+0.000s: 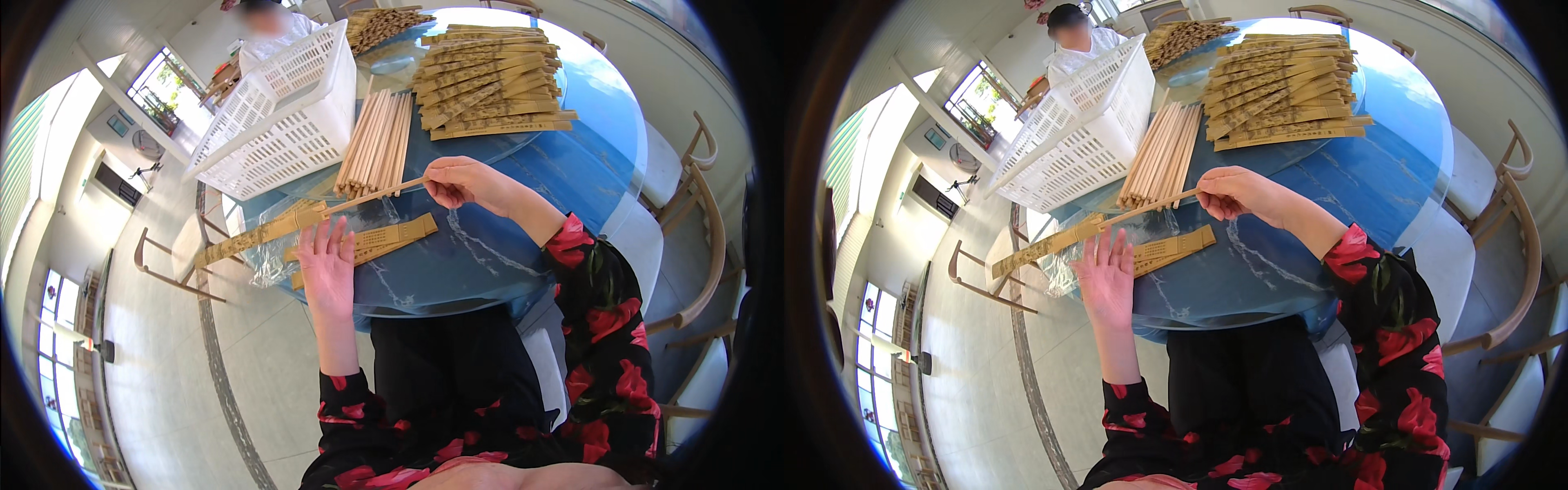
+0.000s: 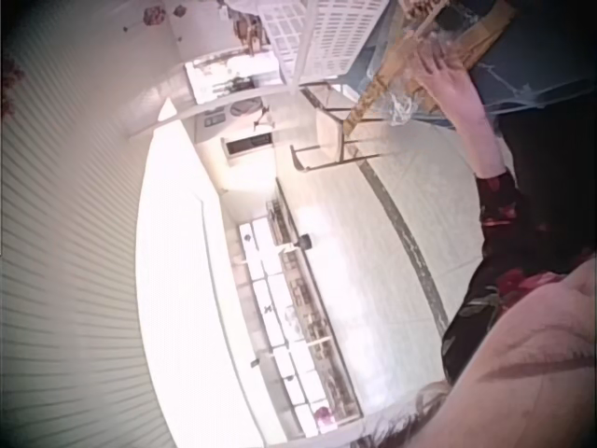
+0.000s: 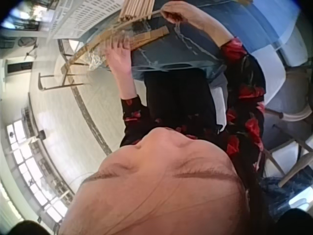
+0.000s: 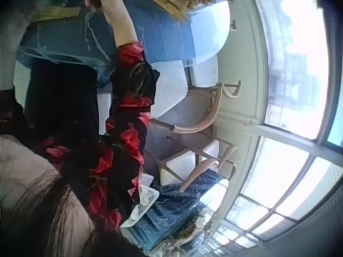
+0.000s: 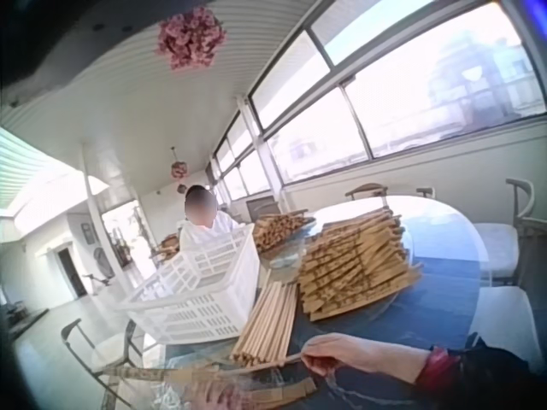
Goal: The person repeatedly picks up flat bamboo strips and thin bamboo sticks from a table, inserts the sticks into slots on the strips, and places the assembled units into a growing stack. The process is continuous and repetitive throughout the clip.
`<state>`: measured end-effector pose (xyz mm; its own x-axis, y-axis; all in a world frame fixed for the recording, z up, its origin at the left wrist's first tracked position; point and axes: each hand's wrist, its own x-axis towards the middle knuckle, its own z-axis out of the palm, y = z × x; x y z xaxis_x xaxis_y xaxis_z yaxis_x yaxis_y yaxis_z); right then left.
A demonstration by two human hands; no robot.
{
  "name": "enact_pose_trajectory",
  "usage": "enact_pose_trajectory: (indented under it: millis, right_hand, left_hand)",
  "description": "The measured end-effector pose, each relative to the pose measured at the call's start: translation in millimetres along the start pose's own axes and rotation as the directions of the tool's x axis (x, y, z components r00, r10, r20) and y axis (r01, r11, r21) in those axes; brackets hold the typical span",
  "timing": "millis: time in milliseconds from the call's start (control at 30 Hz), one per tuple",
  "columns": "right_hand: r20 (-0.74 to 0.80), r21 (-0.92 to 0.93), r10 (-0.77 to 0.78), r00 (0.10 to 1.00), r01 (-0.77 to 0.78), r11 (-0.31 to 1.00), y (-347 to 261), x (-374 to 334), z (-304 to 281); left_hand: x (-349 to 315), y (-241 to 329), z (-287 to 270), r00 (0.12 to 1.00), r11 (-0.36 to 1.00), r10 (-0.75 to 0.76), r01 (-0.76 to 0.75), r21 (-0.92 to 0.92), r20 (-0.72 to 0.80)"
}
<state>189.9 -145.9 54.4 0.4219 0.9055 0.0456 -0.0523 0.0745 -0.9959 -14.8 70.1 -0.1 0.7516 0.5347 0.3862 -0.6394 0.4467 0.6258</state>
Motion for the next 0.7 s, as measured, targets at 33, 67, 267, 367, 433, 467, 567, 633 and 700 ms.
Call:
enact_pose_trajectory:
  millis: [33, 67, 267, 367, 433, 467, 567, 633, 700]
  right_hand:
    - [-0.014, -0.014, -0.008, 1.000, 0.008, 1.000, -1.9, -0.8, 0.7]
    - [-0.027, -0.026, -0.014, 1.000, 0.013, 1.000, -1.5, -1.0, 1.0]
    - [-0.063, -0.269, -0.024, 0.998, 0.007, 0.963, 3.3, 1.6, -0.6]
    - [-0.041, -0.352, -0.005, 0.999, -0.010, 0.936, -1.2, 0.6, 6.9]
    - [0.024, -0.385, -0.014, 1.000, 0.023, 0.923, 3.7, 4.3, 8.0]
    - [0.049, -0.401, -0.012, 0.999, 0.030, 0.916, 7.9, 4.6, 6.6]
    - [0.082, -0.417, 0.009, 0.997, 0.026, 0.908, -0.7, -4.7, 11.2]
    - [0.121, -0.407, 0.001, 0.993, 0.049, 0.912, 1.8, -2.0, 14.6]
    - [0.143, -0.393, -0.024, 0.989, 0.079, 0.916, 3.0, -2.8, 16.3]
  left_hand:
    - [3.1, 2.5, -4.8, 0.995, 0.997, 0.072, -0.074, -0.032, -0.067]
    - [6.3, 4.0, -10.5, 0.981, 0.987, 0.142, -0.150, -0.052, -0.133]
    - [24.9, 8.4, -55.1, 0.898, 0.921, 0.358, -0.384, -0.060, -0.257]
    - [28.8, 0.1, -78.9, 0.934, 0.918, 0.357, -0.348, -0.188, 0.014]
    - [24.5, -3.0, -75.5, 0.952, 0.934, 0.303, -0.304, -0.186, -0.036]
    - [21.0, -6.2, -60.7, 0.955, 0.947, 0.275, -0.289, -0.143, -0.110]
    - [14.4, -4.4, -10.7, 0.936, 0.971, 0.234, -0.239, 0.013, -0.261]
    - [10.6, -0.7, -0.9, 0.933, 0.977, 0.213, -0.201, 0.070, -0.289]
    - [10.7, -0.7, -0.5, 0.941, 0.981, 0.187, -0.165, 0.099, -0.282]
